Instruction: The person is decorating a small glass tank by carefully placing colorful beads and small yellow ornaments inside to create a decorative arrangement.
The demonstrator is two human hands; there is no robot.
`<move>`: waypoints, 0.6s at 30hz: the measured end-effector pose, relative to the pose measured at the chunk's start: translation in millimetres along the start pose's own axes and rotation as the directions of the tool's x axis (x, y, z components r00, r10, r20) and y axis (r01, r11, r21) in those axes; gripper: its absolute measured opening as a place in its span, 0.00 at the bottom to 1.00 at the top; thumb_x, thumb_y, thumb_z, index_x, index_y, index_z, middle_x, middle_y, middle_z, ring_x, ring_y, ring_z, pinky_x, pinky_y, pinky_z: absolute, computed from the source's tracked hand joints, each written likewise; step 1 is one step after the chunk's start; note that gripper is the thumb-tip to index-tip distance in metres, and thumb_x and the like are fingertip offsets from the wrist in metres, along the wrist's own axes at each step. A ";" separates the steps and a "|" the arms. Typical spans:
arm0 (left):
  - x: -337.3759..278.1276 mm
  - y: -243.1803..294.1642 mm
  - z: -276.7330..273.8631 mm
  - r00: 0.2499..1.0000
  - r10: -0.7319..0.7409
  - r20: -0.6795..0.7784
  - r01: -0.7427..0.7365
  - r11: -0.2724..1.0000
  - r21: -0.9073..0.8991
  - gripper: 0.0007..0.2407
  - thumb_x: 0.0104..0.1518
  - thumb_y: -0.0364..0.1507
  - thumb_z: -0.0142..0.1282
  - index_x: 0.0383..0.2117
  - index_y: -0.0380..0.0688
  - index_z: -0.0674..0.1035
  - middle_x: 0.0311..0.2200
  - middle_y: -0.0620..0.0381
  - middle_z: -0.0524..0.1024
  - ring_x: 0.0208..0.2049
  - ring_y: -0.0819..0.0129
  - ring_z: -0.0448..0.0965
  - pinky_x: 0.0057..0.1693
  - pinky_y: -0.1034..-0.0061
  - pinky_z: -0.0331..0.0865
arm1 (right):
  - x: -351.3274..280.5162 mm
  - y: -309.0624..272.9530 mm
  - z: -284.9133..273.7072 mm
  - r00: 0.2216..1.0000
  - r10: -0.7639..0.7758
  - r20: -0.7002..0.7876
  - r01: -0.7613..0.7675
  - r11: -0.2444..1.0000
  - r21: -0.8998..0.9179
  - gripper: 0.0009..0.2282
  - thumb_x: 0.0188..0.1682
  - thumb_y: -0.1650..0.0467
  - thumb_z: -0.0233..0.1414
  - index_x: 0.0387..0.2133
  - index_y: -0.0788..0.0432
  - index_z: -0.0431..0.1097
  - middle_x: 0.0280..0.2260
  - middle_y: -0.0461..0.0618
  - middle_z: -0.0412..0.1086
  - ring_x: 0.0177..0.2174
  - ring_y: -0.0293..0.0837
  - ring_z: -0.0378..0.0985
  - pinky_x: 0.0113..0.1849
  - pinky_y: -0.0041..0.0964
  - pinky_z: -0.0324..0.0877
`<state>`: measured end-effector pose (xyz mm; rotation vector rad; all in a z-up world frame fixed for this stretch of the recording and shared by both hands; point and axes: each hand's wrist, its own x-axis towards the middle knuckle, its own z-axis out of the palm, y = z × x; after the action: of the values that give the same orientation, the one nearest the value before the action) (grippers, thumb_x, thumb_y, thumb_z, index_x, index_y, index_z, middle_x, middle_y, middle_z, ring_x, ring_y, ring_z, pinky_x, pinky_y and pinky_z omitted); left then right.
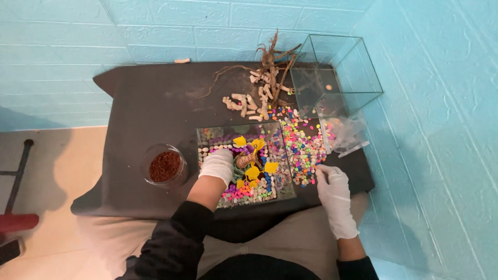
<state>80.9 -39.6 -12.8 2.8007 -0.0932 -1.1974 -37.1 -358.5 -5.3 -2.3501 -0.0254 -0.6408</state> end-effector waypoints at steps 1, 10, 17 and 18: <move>25.1 -4.2 11.7 0.999 -0.015 -0.029 0.014 0.999 -0.040 0.17 0.62 0.26 0.44 0.56 0.41 0.78 0.58 0.49 0.77 0.62 0.50 0.73 0.59 0.46 0.71 | -4.1 28.3 3.7 0.957 0.254 0.143 -0.234 0.962 -0.143 0.05 0.51 0.72 0.56 0.38 0.61 0.77 0.37 0.55 0.76 0.41 0.57 0.77 0.45 0.47 0.73; -85.6 18.7 -59.5 0.999 -0.004 0.048 -0.003 0.988 0.153 0.21 0.67 0.28 0.41 0.67 0.40 0.67 0.68 0.54 0.65 0.71 0.57 0.59 0.70 0.66 0.62 | -24.6 46.2 20.5 0.832 0.486 0.268 -0.282 0.786 -0.550 0.13 0.51 0.62 0.56 0.46 0.52 0.78 0.37 0.48 0.77 0.44 0.54 0.77 0.45 0.50 0.78; 42.1 -9.8 26.3 0.877 0.001 -0.480 -0.052 0.994 -0.094 0.11 0.58 0.30 0.50 0.45 0.48 0.78 0.40 0.51 0.81 0.47 0.51 0.83 0.47 0.58 0.81 | -41.9 116.2 59.0 0.951 0.239 0.197 -0.043 0.733 -0.679 0.11 0.49 0.56 0.55 0.41 0.41 0.78 0.35 0.42 0.75 0.41 0.45 0.79 0.38 0.39 0.79; 44.7 -12.6 24.9 0.877 0.001 -0.480 -0.052 0.994 -0.092 0.11 0.58 0.30 0.50 0.45 0.48 0.78 0.40 0.51 0.81 0.47 0.51 0.83 0.47 0.58 0.81 | -41.9 117.2 61.0 0.951 0.240 0.196 -0.045 0.733 -0.679 0.11 0.49 0.56 0.55 0.41 0.41 0.78 0.35 0.42 0.75 0.41 0.45 0.79 0.38 0.39 0.79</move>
<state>94.0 -32.8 -63.4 2.8947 -0.0307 -0.4523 -25.0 -402.8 -136.1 -3.0901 0.3176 -0.2513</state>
